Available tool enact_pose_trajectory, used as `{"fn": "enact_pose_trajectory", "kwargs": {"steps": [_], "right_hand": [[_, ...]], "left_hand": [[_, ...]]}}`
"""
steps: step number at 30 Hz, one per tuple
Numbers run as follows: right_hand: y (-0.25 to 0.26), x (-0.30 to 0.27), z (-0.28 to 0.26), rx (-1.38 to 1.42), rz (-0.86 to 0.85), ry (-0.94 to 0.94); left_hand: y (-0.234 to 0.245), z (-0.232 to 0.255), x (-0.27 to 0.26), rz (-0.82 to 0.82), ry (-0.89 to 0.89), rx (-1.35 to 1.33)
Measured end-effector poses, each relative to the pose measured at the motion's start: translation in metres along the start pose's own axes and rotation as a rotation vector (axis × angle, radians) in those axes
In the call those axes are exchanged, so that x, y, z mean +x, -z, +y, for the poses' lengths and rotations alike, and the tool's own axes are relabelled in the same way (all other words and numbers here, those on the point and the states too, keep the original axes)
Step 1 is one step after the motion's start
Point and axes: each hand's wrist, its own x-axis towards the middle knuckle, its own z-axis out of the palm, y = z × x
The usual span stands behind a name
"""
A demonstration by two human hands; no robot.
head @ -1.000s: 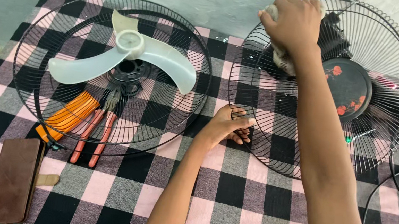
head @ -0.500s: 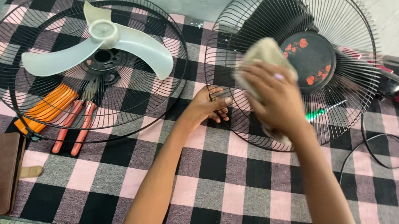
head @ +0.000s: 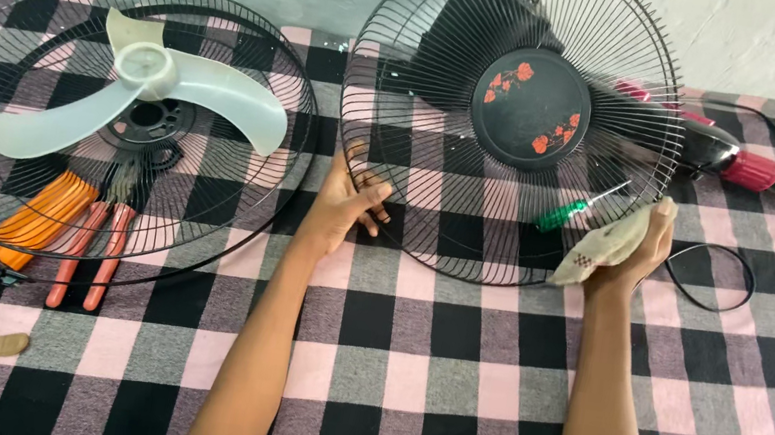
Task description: The person wipes the metal grill of an electric fan with a cloth, then uses a green-handled screwdriver to tighten screws on the fan's central hub. The fan remains disassembled on a checkered cloth.
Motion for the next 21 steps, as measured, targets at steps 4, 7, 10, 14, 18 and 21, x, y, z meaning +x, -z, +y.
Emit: {"fn": "enact_pose_trajectory", "kwargs": {"steps": [4,7,10,14,18,21], "right_hand": [[-0.009,0.006,-0.005,0.023,-0.018,0.146],[-0.012,0.012,-0.010,0.079,-0.099,0.395],[-0.007,0.008,-0.013,0.181,-0.199,0.409],[-0.012,-0.001,-0.019,0.442,-0.326,0.159],[-0.020,-0.004,-0.025,0.467,-0.398,0.214],[-0.020,-0.008,-0.026,0.505,-0.333,0.164]], "left_hand": [[-0.007,0.022,0.000,0.052,-0.047,-0.010],[-0.009,0.033,0.003,0.011,-0.133,0.001],[-0.014,0.031,0.001,-0.018,-0.273,0.069],[-0.015,0.024,-0.005,-0.006,-0.411,0.090],[-0.005,0.021,-0.006,0.014,-0.340,-0.032],[-0.001,0.015,-0.004,0.011,-0.378,-0.113]]}}
